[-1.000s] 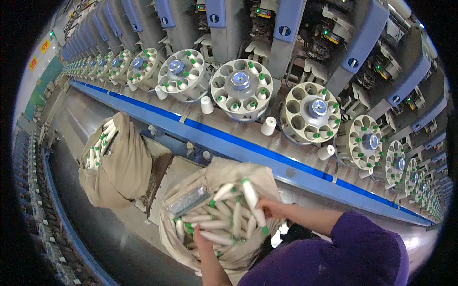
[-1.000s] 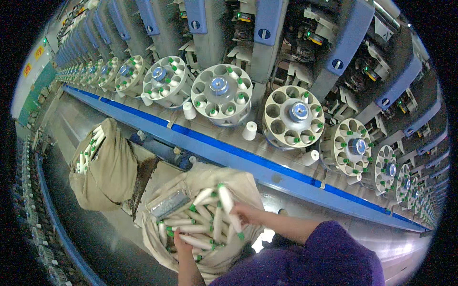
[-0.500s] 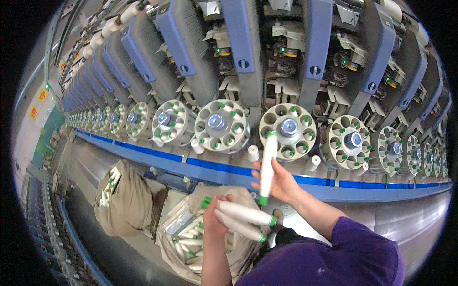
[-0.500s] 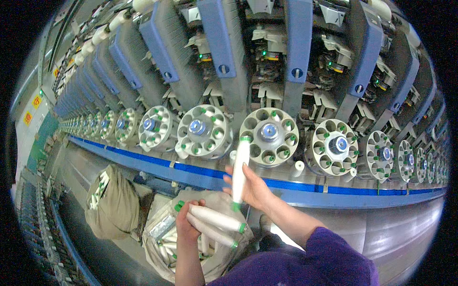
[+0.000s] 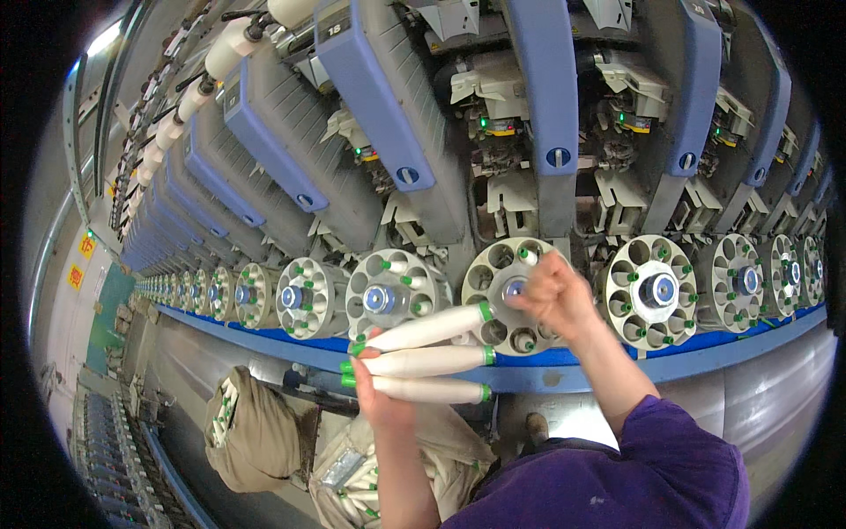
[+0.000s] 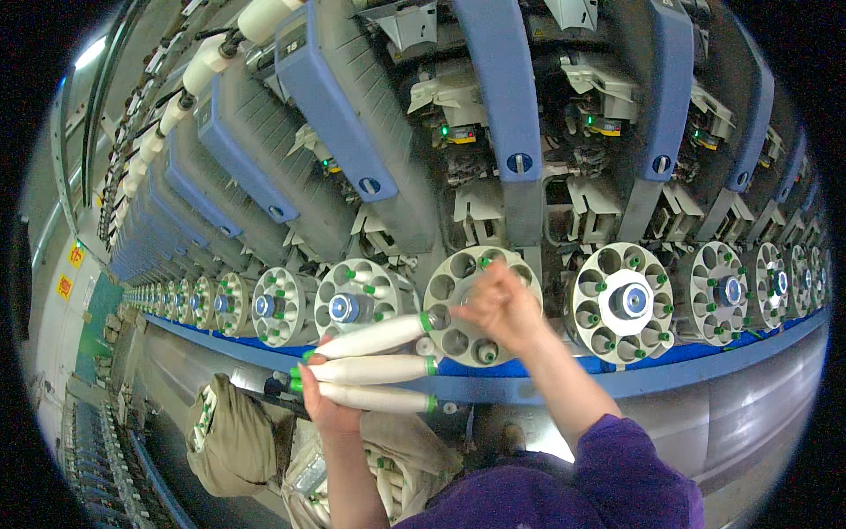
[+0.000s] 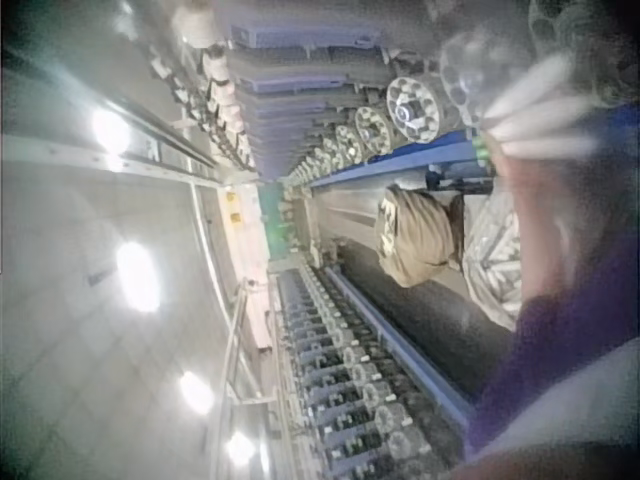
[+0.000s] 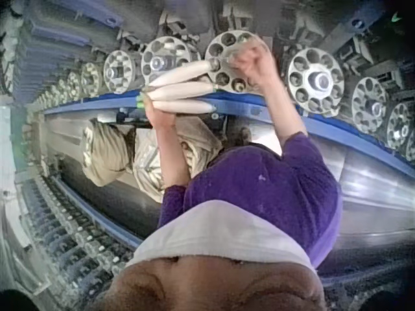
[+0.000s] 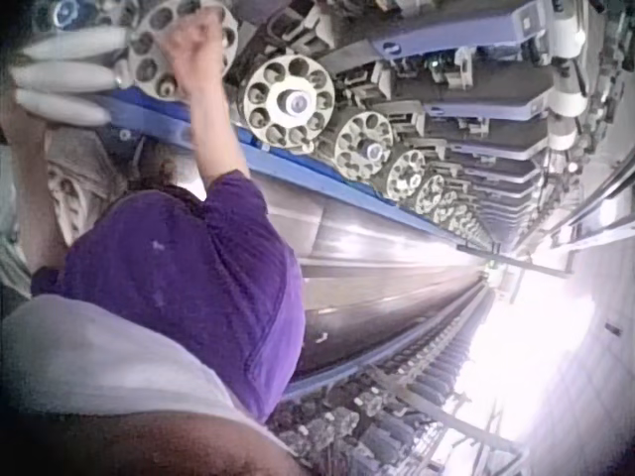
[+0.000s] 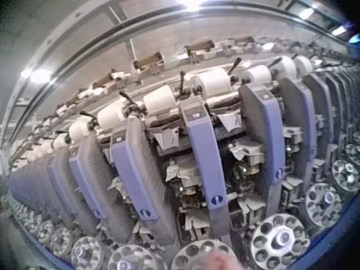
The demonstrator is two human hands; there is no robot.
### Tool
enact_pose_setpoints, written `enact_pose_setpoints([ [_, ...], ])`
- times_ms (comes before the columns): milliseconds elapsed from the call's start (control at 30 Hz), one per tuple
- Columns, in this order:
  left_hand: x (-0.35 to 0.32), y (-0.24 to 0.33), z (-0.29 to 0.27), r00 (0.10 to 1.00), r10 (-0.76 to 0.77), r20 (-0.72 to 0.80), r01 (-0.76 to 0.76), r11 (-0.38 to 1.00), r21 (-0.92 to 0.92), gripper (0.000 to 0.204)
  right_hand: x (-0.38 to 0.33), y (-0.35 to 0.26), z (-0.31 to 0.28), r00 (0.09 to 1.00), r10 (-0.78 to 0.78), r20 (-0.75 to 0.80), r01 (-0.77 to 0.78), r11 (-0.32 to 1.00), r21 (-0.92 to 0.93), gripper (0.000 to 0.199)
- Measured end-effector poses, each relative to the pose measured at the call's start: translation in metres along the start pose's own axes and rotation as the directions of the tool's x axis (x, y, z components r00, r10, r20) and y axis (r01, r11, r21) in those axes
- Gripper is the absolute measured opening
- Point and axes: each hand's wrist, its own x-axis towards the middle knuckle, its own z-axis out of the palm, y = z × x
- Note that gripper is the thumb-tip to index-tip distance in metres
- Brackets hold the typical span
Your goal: The person repeatedly picks white cylindrical spools with green ends from a large sack and places them into slots on rotating circular fixtures along a machine line. The person continues this cycle of picking and placing spools across multiple fixtures.
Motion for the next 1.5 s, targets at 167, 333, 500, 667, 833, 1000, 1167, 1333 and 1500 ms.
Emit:
enact_pose_setpoints([
  [167, 0.028, 0.005, 0.024, 0.982, 0.127, 0.140, -0.152, 0.971, 0.186, 0.035, 0.013, -0.048, -0.020, 0.915, -0.272, -0.299, 0.148, 0.913, -0.379, 0.028],
  [333, 0.043, 0.004, 0.033, 0.975, 0.133, 0.178, -0.177, 0.949, 0.262, 0.034, 0.023, 0.004, -0.022, 0.983, -0.073, -0.170, -0.122, 0.431, -0.894, 0.042],
  [500, 0.050, 0.008, 0.028, 0.947, 0.144, 0.287, -0.252, 0.886, 0.388, 0.031, 0.033, 0.040, -0.021, 0.967, -0.245, 0.075, 0.060, -0.069, -0.996, 0.040],
  [667, 0.057, 0.016, 0.008, 0.980, 0.067, 0.185, -0.115, 0.957, 0.265, 0.032, 0.036, 0.043, -0.044, 0.935, -0.323, -0.143, -0.003, 0.398, -0.917, 0.029],
  [833, 0.060, 0.027, -0.017, 0.988, 0.013, 0.157, -0.030, 0.994, 0.105, 0.034, 0.031, 0.011, -0.064, 0.807, -0.232, -0.543, 0.263, 0.964, -0.021, 0.019],
  [1000, 0.064, 0.033, -0.027, 0.986, -0.005, 0.169, -0.005, 0.998, 0.059, 0.035, 0.017, 0.014, -0.041, 0.910, -0.280, -0.307, 0.234, 0.956, -0.178, 0.021],
  [1167, 0.064, 0.027, -0.029, 0.971, 0.002, 0.240, -0.031, 0.992, 0.119, 0.036, 0.016, 0.097, -0.009, 0.965, 0.157, -0.212, -0.263, 0.609, -0.748, 0.033],
  [1333, 0.065, 0.013, -0.033, 0.995, -0.023, 0.099, 0.007, 0.987, 0.161, 0.038, 0.020, 0.143, -0.018, 0.879, -0.471, -0.072, 0.191, 0.487, -0.852, 0.015],
  [1500, 0.073, 0.004, -0.037, 0.991, -0.108, -0.079, 0.111, 0.993, 0.035, 0.037, 0.008, 0.113, -0.069, 0.879, -0.449, 0.160, 0.129, -0.100, -0.987, 0.016],
])
